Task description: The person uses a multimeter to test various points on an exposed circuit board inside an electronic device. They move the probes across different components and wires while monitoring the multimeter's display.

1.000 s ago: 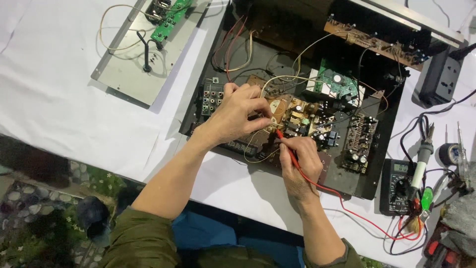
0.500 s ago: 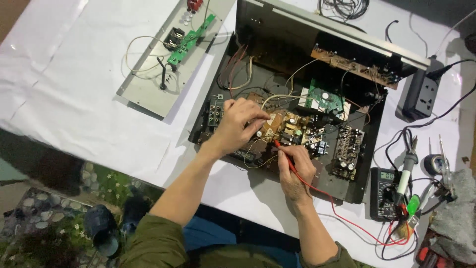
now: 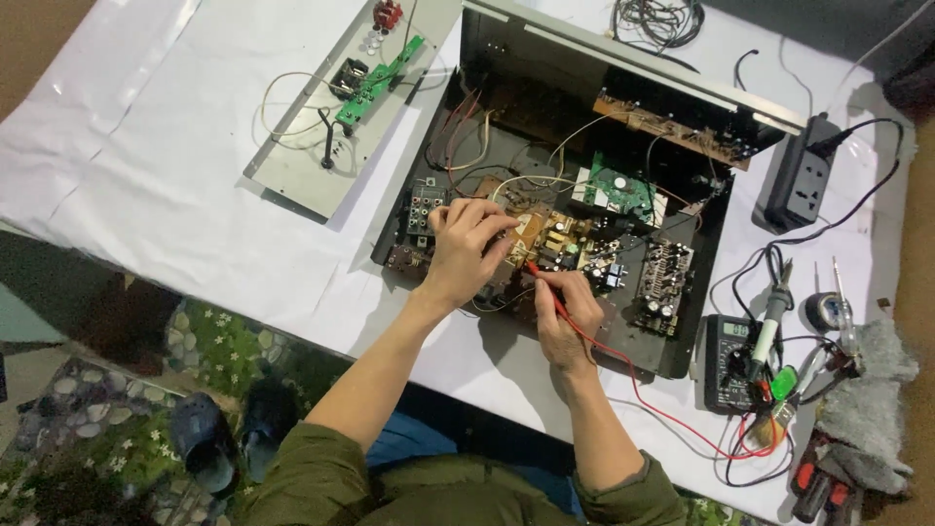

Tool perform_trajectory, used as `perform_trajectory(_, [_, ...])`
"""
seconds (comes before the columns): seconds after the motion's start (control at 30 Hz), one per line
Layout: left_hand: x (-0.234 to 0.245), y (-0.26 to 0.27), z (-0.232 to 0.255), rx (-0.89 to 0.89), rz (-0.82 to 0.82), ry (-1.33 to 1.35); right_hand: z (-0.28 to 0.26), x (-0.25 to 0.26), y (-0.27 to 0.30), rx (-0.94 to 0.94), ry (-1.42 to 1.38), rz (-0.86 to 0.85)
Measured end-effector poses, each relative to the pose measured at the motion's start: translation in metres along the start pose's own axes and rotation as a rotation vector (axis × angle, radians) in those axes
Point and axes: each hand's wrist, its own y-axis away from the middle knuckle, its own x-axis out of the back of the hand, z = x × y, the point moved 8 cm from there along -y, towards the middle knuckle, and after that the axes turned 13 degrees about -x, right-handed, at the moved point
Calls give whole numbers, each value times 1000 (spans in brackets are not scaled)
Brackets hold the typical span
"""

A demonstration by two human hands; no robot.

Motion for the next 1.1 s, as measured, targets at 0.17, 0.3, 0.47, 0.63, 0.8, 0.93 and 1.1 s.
perform_trajectory(0.17, [-14,-9,-13,31,-52,7,4,2,0,-42,-4,4])
perform_trajectory(0.3, [-21,-15,-35,69,-94,-140,6,2,1,-50,-11,9])
perform_trajectory(0.47, [-28,-31,-24,30,-112,-177,8,1,1,-53,-15,17])
perform_trajectory(0.63, [-78,-66,-14,-78,-151,-181,13,1,2,-52,-15,24])
perform_trajectory(0.8, [-145,-88,-42,-212,-177,-347,8,3,1,-62,-26,16])
perform_trajectory(0.93, [-157,-88,-55,-209,-209,-337,9,2,-1,-71,-37,25])
perform_trajectory(1.1, [-151,-97,-56,-210,-150,-370,6,1,0,-15,-25,44])
